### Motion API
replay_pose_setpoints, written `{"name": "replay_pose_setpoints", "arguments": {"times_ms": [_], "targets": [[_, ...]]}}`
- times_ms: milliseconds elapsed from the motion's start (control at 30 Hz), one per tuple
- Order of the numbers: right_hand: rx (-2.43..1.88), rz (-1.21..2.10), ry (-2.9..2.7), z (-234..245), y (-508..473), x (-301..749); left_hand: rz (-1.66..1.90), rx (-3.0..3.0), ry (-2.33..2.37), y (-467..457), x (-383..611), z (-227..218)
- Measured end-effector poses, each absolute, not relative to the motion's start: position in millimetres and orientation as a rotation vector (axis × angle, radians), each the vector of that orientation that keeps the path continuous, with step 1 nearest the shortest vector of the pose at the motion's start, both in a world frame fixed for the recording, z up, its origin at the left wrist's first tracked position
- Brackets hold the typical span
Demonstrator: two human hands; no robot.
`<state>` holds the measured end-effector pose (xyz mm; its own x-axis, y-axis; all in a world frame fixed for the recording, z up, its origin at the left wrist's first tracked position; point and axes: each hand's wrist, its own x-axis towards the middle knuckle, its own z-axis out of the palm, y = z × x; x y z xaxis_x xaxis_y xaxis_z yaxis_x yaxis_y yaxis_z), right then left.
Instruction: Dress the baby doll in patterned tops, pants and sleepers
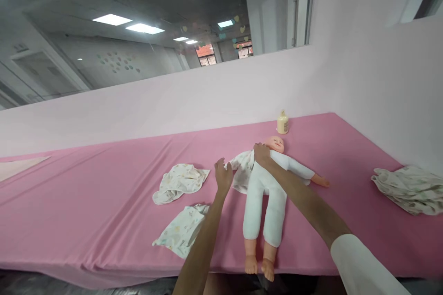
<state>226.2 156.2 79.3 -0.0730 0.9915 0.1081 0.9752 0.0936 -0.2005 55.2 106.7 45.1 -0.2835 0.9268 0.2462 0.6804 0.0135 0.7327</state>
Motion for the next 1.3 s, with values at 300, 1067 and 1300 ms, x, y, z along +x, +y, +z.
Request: {"name": "replay_pose_setpoints", "arguments": {"times_ms": [300, 1067, 1300], "targets": [[-1.79, 0.05, -1.853, 49.6, 54.5, 345.5, 0.801, 2.486, 1.209, 56.3, 153.7, 83.6], [-2.056, 0.523, -1.506, -0.2, 72.0, 412.1, 0.165, 2.759, 1.023, 155.5, 241.3, 96.7], [-2.098, 0.6, -1.393, 0.0, 57.3, 406.0, 0.224, 2.726, 1.028, 158.1, 236.8, 93.8]]}}
